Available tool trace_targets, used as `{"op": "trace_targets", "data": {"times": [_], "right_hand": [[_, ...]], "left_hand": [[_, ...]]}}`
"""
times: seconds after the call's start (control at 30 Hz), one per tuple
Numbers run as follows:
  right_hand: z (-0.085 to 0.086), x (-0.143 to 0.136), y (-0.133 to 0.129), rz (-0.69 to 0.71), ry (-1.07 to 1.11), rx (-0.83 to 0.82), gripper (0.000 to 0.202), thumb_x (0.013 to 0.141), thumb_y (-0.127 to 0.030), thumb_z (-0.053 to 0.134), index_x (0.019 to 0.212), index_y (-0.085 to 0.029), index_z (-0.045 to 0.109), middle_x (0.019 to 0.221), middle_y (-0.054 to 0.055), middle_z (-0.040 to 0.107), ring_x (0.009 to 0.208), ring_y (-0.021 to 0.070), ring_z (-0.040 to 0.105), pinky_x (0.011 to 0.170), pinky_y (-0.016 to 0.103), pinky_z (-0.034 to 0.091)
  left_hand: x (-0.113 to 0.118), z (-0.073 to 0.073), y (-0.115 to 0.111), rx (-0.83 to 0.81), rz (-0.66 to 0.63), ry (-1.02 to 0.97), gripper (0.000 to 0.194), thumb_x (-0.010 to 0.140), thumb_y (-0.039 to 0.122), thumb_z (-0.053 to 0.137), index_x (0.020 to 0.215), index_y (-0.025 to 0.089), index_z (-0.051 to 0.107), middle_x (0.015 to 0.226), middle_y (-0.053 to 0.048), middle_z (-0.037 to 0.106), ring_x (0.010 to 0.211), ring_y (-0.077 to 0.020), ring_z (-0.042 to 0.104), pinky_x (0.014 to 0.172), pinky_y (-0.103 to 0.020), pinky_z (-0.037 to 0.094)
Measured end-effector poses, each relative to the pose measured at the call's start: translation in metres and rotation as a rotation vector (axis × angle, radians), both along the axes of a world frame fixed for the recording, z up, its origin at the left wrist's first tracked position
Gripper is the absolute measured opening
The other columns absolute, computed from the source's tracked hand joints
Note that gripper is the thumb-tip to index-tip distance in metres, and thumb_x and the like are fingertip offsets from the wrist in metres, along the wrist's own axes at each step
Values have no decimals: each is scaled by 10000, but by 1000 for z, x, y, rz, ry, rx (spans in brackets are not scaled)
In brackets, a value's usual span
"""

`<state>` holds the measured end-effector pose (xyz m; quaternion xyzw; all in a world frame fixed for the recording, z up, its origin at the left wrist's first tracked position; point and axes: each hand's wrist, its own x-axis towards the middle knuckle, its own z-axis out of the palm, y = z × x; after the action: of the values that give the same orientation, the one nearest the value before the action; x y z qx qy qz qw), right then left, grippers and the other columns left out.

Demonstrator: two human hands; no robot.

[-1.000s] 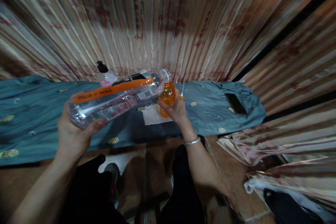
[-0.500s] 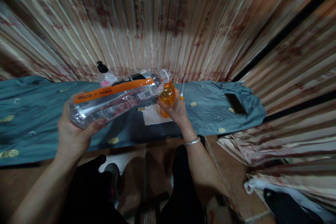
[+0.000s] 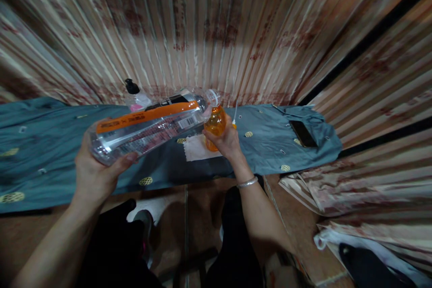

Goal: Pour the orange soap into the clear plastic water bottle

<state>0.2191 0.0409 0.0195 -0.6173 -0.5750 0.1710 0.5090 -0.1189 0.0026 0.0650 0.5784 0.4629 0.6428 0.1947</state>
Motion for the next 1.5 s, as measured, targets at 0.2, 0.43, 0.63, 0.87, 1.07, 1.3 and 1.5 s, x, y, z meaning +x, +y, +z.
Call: {"op": "trace_targets", "data": {"times": [0.2,0.43,0.63,0.87,1.07,1.3,1.5], "right_hand": [[-3,2,1,1,-18,9,940,777,-532,1082,1581,-262,678,1371,131,853,1403,450,802,1224,692,671],[2,-1,-1,-8,-18,-28,966,755,-528,1087,1578,-242,671,1404,156,850,1414,462,799,1232,706,669],[6,-5,-3,-19,25,-56,980,742,-534,1085,1580,-251,661,1434,158,842,1471,476,773,1256,742,646],[8,-4,-4,-5,34,-53,972,745,-529,1076,1577,-244,662,1444,159,836,1491,467,762,1254,704,652],[9,-4,-6,17,30,-49,1008,743,-535,1072,1605,-233,646,1504,183,811,1479,464,767,1259,690,648],[12,-5,-9,37,52,-21,1227,696,-598,1115,1726,-260,543,1666,199,730,1620,471,671,1293,693,629],[11,-4,-10,33,50,-47,1253,668,-560,1129,1727,-236,543,1646,210,739,1572,483,707,1299,703,618]], "left_hand": [[1,-1,1,18,1,5,1074,550,737,1086,1430,202,784,1323,-136,881,1155,-343,875,1001,-497,756],[1,0,2,49,-5,3,1058,561,756,1087,1416,215,776,1281,-113,884,1118,-326,876,961,-481,762],[3,7,-3,-43,-9,6,1092,561,746,1074,1438,192,733,1309,-136,870,1153,-344,856,1027,-500,737],[6,10,-4,-13,1,-10,1065,556,765,1066,1394,196,740,1264,-133,877,1106,-336,861,970,-485,745],[4,8,-3,-27,-23,8,1096,593,764,1062,1438,164,705,1317,-164,847,1155,-359,846,1026,-527,740],[6,9,-2,-38,-8,-17,1100,551,776,1057,1414,179,726,1338,-164,850,1184,-367,849,1048,-523,735],[6,8,-2,-40,-23,3,1066,588,741,1049,1433,197,695,1318,-143,849,1168,-361,846,1033,-522,743]]}}
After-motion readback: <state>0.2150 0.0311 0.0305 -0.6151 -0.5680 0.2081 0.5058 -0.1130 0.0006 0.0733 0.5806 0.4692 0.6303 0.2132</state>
